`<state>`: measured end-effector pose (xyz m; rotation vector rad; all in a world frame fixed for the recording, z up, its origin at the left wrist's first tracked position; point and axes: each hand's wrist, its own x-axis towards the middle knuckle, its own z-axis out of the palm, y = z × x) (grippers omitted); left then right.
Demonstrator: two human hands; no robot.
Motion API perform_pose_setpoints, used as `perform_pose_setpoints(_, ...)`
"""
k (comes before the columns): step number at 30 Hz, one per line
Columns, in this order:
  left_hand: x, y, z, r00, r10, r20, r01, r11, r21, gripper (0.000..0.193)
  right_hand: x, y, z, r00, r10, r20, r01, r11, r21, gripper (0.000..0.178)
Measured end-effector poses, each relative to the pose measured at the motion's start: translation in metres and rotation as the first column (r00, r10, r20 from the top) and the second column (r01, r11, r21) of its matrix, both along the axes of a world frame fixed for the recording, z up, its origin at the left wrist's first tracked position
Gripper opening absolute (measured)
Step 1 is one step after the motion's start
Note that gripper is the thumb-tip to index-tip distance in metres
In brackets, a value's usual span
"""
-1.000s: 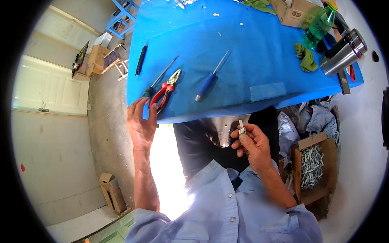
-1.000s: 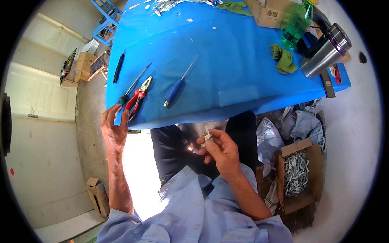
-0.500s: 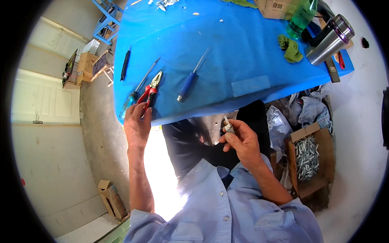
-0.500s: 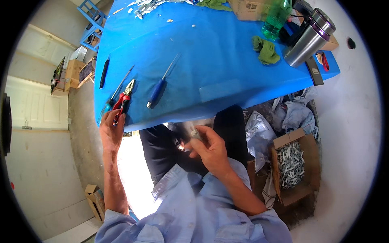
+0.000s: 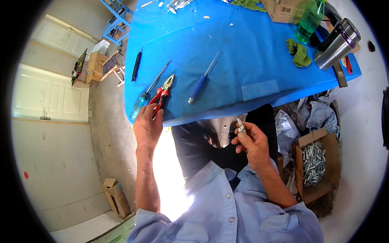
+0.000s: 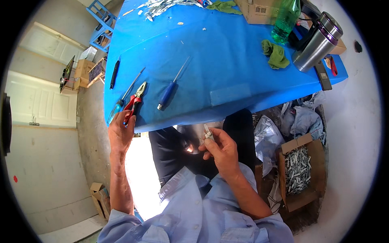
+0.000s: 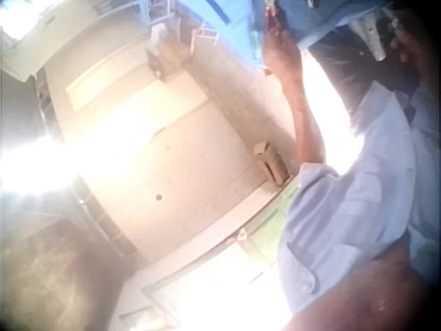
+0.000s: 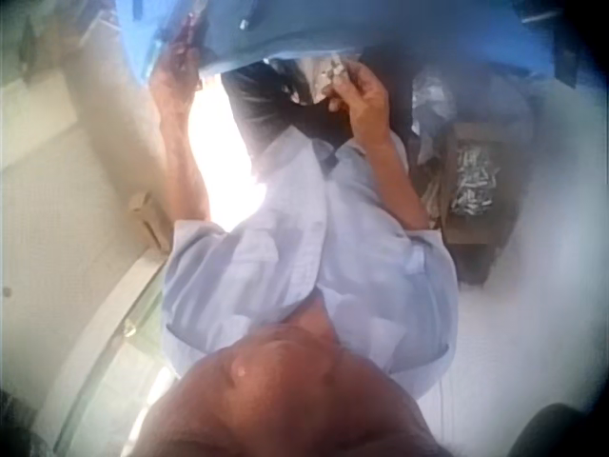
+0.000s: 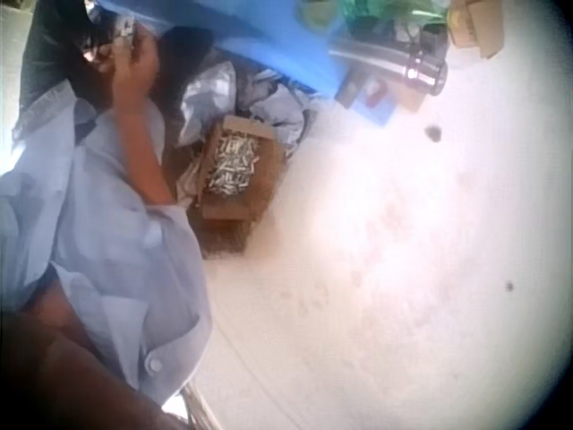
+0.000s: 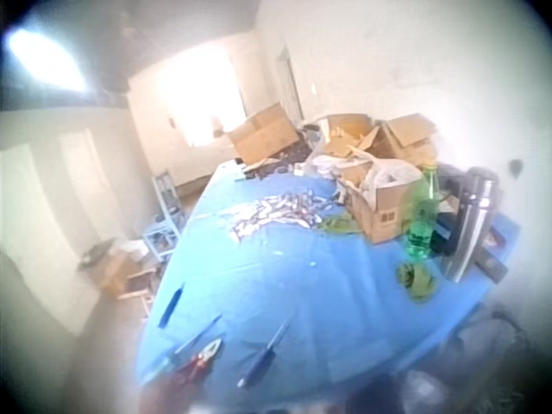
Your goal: The person holds a metal component and uses a screwdriver and pliers to tighten or adjust internal parts while sitting with it in their lap.
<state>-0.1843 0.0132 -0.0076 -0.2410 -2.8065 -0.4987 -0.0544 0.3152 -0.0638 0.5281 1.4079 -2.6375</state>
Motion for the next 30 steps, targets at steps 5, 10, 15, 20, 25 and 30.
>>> perform_pose_setpoints(5, -0.003, 0.004, -0.002, 1.000, 0.014, 0.027, -0.013, 0.998, -0.059, 0.018, 0.000, 0.001, -0.002, 1.000, 0.002, 0.003, -0.002, 1.000, -0.026, 0.031)
perform_pose_setpoints(10, 0.002, 0.003, 0.009, 0.972, 0.025, 0.232, -0.116, 0.915, 0.386, 0.018, 0.002, 0.004, -0.001, 1.000, 0.005, 0.012, -0.005, 0.999, -0.045, 0.031)
perform_pose_setpoints(15, 0.058, 0.018, 0.041, 0.927, -0.210, 0.309, -0.182, 0.468, 0.865, 0.020, -0.002, 0.006, -0.001, 0.999, -0.020, 0.025, 0.023, 0.994, -0.106, 0.027)
perform_pose_setpoints(20, 0.128, 0.081, 0.032, 0.761, -0.382, 0.524, -0.359, 0.426, 0.831, 0.009, -0.013, -0.019, 0.007, 0.991, -0.099, 0.087, 0.121, 0.949, -0.290, 0.025)
perform_pose_setpoints(25, 0.156, 0.132, 0.012, 0.743, -0.472, 0.475, -0.078, 0.643, 0.762, 0.013, -0.011, -0.034, 0.019, 0.958, -0.126, 0.258, 0.238, 0.850, -0.469, 0.024)
perform_pose_setpoints(30, 0.164, 0.139, 0.004, 0.860, -0.445, 0.250, 0.149, 0.687, 0.711, 0.027, -0.006, -0.030, 0.019, 0.963, -0.218, 0.157, 0.266, 0.856, -0.443, 0.020)
